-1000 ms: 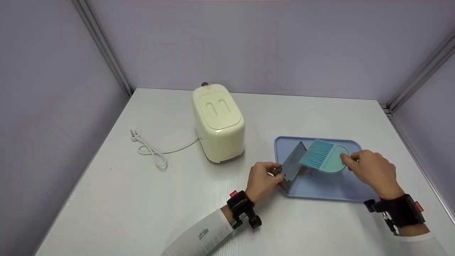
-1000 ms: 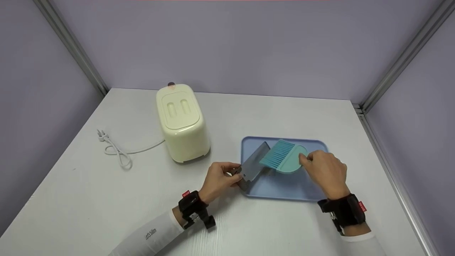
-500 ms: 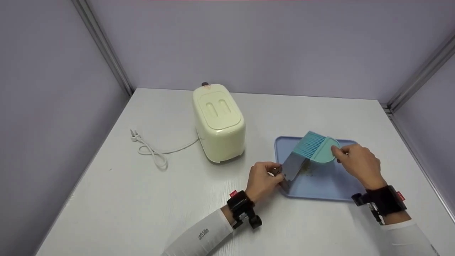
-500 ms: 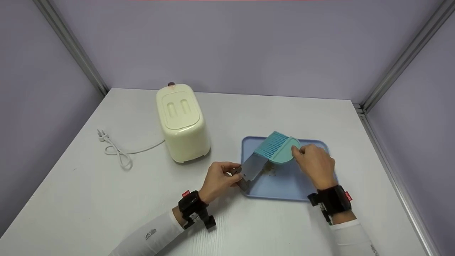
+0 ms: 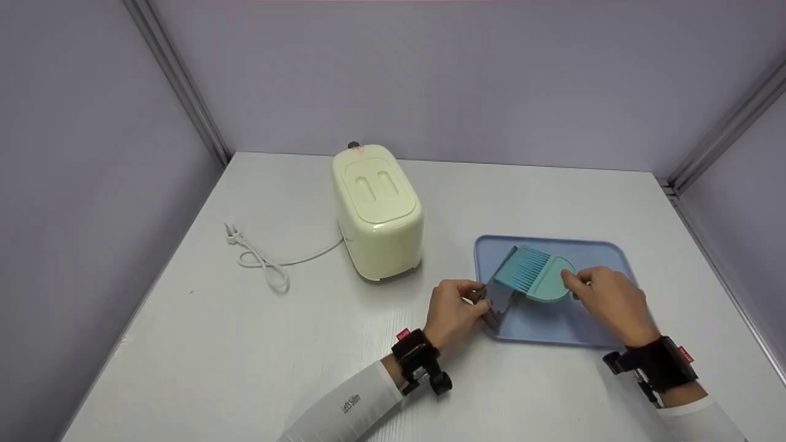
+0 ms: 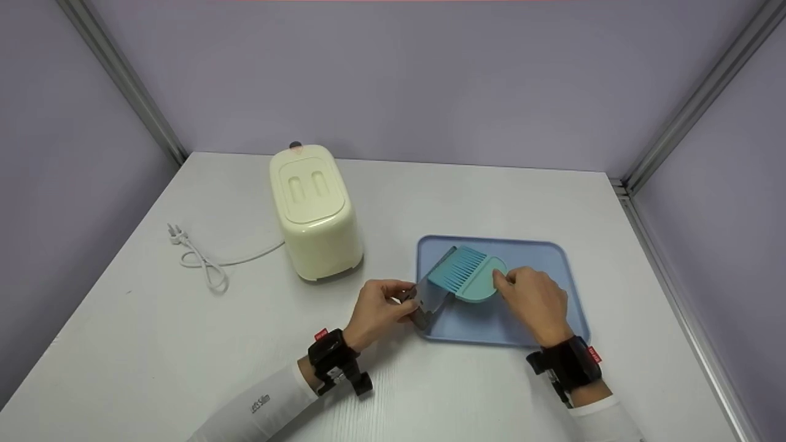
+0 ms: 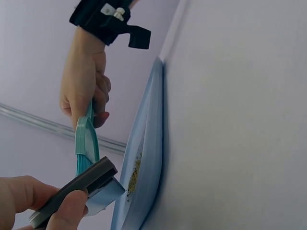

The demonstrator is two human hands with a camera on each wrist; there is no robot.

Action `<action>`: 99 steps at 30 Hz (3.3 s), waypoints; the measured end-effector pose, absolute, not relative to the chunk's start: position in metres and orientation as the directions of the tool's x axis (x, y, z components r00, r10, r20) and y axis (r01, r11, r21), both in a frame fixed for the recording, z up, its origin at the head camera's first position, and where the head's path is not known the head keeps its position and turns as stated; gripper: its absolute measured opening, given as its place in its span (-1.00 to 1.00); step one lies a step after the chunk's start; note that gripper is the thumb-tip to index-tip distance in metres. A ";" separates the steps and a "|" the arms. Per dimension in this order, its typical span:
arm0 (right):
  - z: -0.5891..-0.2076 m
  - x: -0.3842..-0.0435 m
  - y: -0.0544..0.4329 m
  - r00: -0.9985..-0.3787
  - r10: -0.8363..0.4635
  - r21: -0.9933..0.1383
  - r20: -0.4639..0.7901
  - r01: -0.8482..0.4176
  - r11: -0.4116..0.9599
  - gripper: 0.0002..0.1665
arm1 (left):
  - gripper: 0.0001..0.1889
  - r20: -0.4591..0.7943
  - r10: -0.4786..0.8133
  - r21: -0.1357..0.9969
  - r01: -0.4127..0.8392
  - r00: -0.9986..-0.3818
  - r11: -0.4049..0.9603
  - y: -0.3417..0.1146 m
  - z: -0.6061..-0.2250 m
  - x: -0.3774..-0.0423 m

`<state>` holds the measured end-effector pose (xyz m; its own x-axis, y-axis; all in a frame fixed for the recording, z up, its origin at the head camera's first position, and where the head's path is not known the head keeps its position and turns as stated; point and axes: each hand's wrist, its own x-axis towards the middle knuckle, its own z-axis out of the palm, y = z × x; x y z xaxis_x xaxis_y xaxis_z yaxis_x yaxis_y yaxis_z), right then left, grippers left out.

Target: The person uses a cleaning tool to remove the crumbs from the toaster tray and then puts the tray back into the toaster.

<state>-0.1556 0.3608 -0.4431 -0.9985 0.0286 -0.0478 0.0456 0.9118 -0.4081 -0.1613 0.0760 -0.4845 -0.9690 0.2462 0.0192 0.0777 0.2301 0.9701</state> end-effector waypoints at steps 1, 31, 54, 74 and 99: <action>-0.444 -0.154 0.360 -0.999 0.023 -0.408 -0.045 0.040 0.912 -0.30 | -0.73 0.018 0.245 0.971 0.075 -0.969 0.226 0.076 -0.485 -0.161; -0.425 -0.136 0.375 -0.997 -0.013 -0.309 -0.082 0.013 0.951 -0.43 | -0.70 0.061 0.238 0.957 0.125 -0.969 0.263 0.075 -0.483 -0.163; -0.393 -0.135 0.348 -0.859 -0.259 -0.006 0.442 -0.291 0.957 -0.66 | -0.70 0.050 0.239 0.951 0.119 -0.970 0.285 0.076 -0.481 -0.162; -0.394 -0.125 0.323 -0.764 -0.395 0.104 0.511 -0.401 0.910 -0.51 | -0.71 0.058 0.235 0.944 0.130 -0.970 0.303 0.075 -0.481 -0.163; -0.398 -0.131 0.333 -0.731 -0.438 0.167 0.522 -0.416 0.894 0.01 | -0.73 0.046 0.235 0.944 0.119 -0.971 0.308 0.077 -0.480 -0.162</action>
